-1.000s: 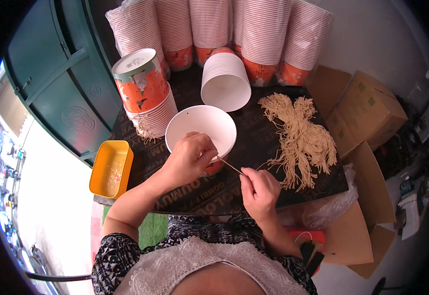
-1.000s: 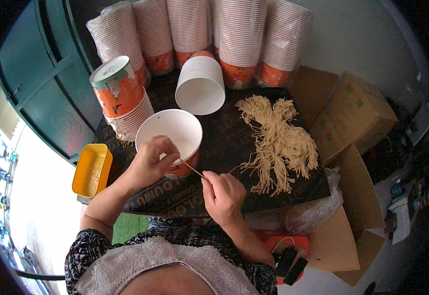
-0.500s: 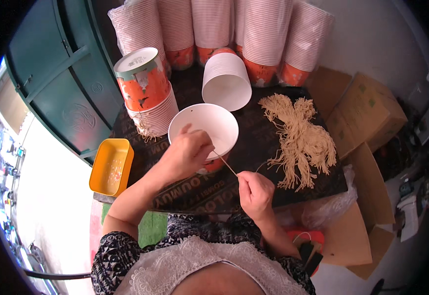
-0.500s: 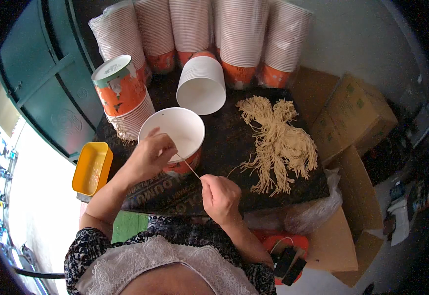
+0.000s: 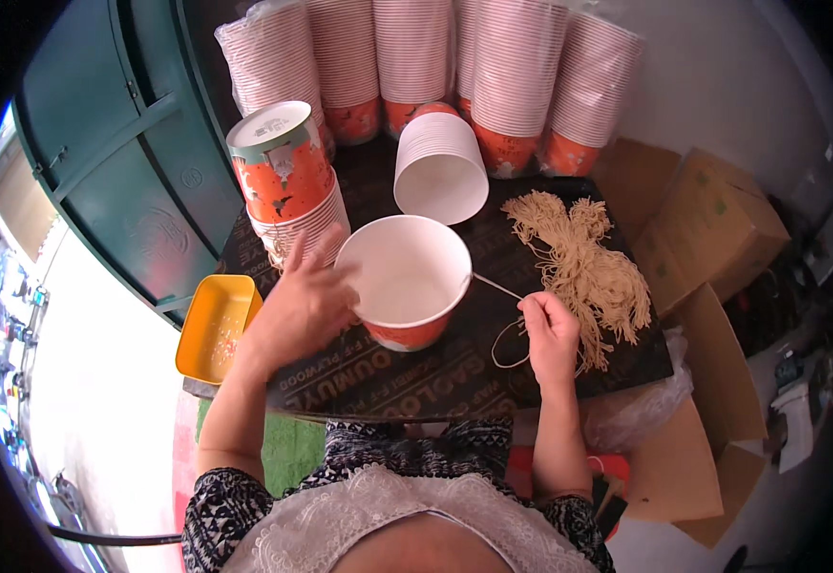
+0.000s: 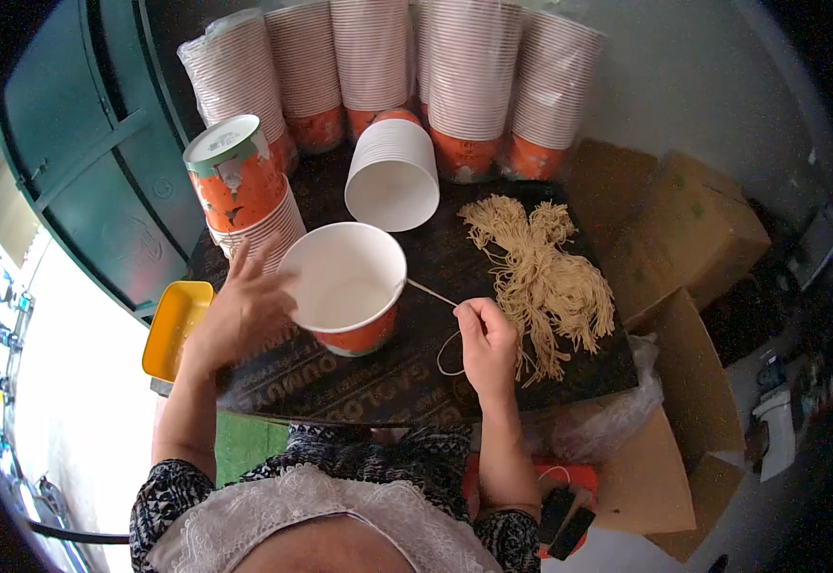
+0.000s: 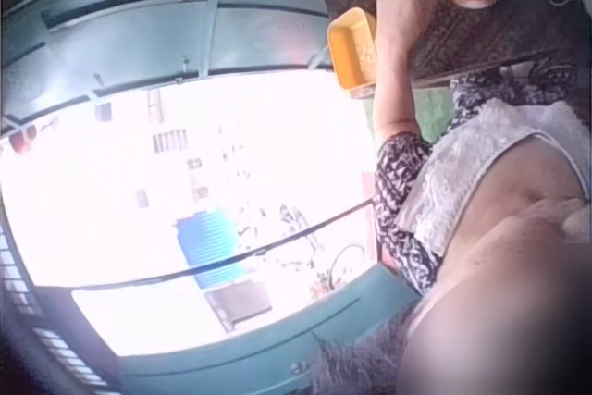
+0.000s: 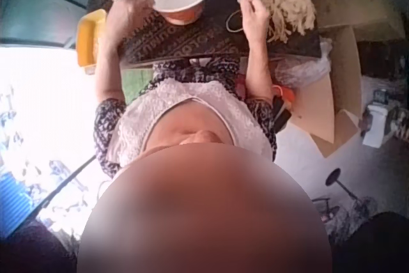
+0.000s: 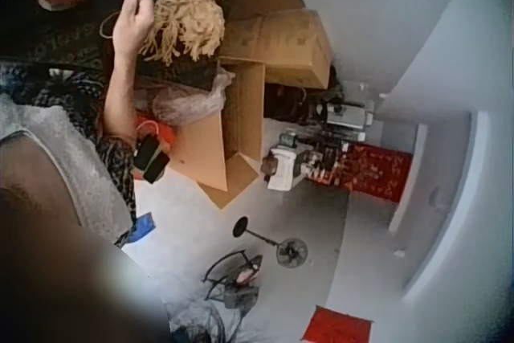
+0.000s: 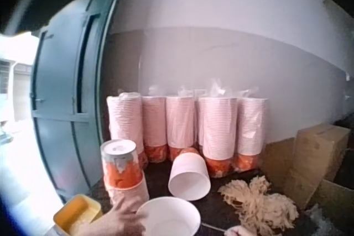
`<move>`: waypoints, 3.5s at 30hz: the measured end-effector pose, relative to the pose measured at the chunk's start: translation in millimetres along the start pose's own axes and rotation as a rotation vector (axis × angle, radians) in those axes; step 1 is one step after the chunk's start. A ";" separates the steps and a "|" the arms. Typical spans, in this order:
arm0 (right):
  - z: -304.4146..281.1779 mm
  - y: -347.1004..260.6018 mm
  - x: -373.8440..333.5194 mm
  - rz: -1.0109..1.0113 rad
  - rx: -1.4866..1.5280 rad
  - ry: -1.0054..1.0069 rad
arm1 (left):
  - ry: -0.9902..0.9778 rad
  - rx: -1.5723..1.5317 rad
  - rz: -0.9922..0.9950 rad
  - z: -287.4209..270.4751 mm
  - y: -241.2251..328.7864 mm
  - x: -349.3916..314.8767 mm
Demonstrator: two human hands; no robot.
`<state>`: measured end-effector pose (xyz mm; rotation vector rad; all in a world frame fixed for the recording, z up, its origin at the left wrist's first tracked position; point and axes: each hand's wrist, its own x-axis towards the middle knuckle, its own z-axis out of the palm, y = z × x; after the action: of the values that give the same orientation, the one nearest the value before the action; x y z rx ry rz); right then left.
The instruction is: Attaching thin strings to paper buckets to form handles.
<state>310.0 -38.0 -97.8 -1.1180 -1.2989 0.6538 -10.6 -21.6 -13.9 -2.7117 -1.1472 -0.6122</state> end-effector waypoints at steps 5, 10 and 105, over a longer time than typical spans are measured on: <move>2.4 -27.3 -7.6 0.132 0.245 -0.137 | -0.011 0.076 0.100 5.9 52.0 -2.6; 19.0 -42.4 -23.8 0.227 0.604 -0.314 | -0.102 0.194 -0.102 46.0 76.8 23.9; 102.5 0.1 -59.9 -0.580 -0.172 0.119 | 0.072 -0.405 -0.096 2.0 29.2 3.5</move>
<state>199.4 -63.4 -132.8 -0.8366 -1.5027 0.0458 13.1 -39.2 -13.3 -2.9375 -1.2591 -1.0513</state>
